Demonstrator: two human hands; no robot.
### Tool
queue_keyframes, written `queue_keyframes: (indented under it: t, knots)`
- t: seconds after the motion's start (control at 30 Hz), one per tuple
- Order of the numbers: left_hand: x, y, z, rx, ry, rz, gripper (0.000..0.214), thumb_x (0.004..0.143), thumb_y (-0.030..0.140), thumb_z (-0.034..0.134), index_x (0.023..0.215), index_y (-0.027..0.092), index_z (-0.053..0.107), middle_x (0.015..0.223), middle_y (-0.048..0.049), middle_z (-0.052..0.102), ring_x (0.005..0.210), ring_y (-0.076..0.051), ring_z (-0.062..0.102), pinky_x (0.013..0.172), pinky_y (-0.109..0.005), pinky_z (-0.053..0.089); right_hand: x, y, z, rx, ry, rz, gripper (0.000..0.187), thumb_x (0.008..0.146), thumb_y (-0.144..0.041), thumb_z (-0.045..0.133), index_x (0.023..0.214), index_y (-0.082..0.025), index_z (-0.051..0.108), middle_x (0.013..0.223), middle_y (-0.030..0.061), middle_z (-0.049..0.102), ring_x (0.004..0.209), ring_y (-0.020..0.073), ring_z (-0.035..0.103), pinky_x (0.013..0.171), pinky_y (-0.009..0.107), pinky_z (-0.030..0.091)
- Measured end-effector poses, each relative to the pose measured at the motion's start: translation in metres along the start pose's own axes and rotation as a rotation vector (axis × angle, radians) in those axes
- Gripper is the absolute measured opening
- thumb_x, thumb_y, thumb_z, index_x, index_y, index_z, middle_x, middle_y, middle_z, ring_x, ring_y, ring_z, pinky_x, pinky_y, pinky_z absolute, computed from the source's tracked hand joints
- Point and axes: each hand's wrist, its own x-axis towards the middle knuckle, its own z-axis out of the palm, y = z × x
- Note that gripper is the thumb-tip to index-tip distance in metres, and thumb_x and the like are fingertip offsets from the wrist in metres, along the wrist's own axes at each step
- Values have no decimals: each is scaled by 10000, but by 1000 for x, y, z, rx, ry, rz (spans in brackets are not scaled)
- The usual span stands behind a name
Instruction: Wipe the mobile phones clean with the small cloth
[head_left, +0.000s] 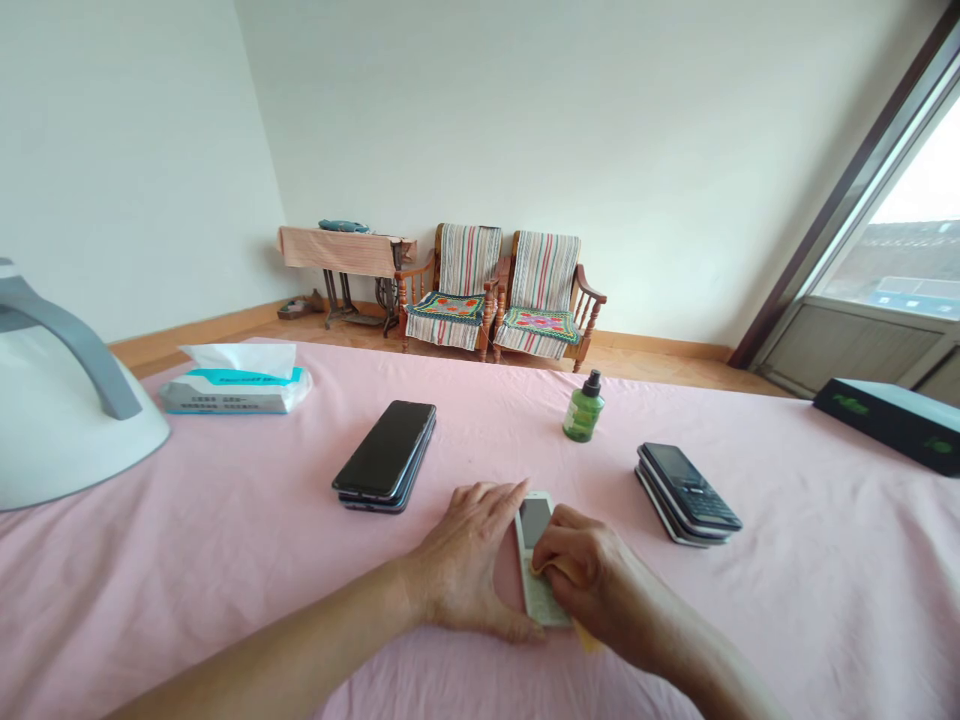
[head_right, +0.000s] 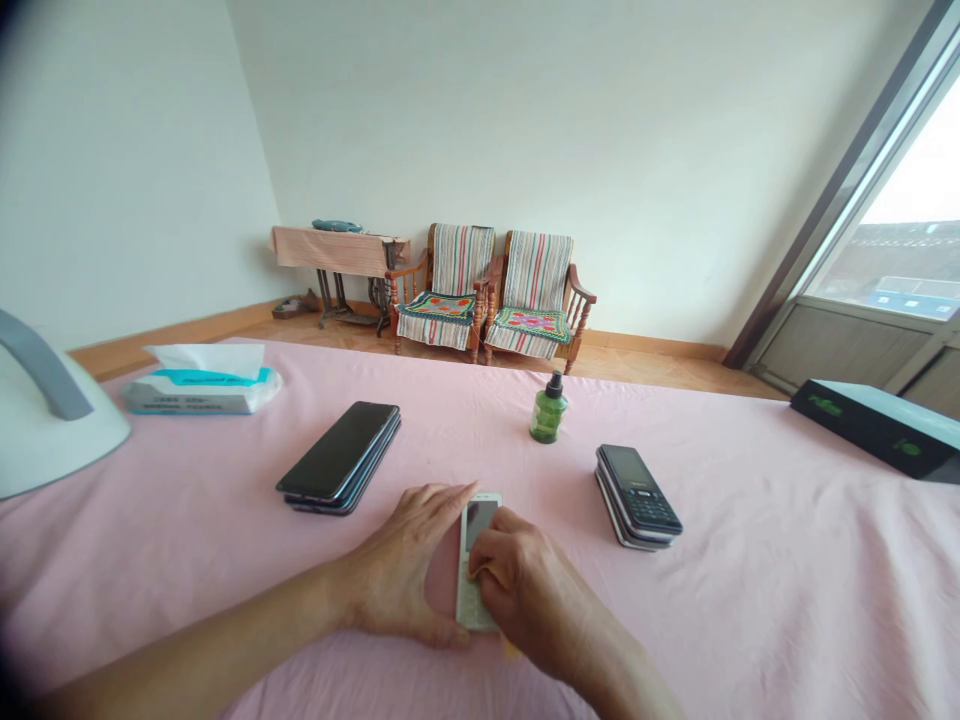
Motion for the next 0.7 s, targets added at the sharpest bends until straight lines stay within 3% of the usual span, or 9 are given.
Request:
queue_keyframes:
  t: [0.4, 0.57, 0.7]
  knots:
    - [1, -1, 1, -5, -7, -9, 1152, 510, 612, 734, 1433, 148, 223, 1449, -164, 336, 1296, -383, 309, 1079, -533, 211, 0, 3, 2, -23, 62, 27, 293, 668, 80, 432, 708, -167, 584, 806, -5, 529, 706, 89, 521, 609, 172, 375]
    - [0, 0, 0, -1, -24, -14, 1177, 501, 617, 738, 1445, 162, 201, 1457, -157, 329, 1298, -388, 303, 1077, -544, 209, -1, 3, 0, -27, 3, 1, 296, 654, 78, 433, 698, -173, 585, 789, -14, 531, 692, 86, 517, 604, 174, 369]
    - [0, 0, 0, 1, -21, -8, 1168, 515, 621, 730, 1448, 166, 196, 1466, -149, 315, 1307, -381, 293, 1083, -536, 202, -1, 5, 0, -53, 58, 50, 293, 681, 64, 430, 731, -172, 596, 801, -2, 528, 705, 95, 523, 619, 184, 377]
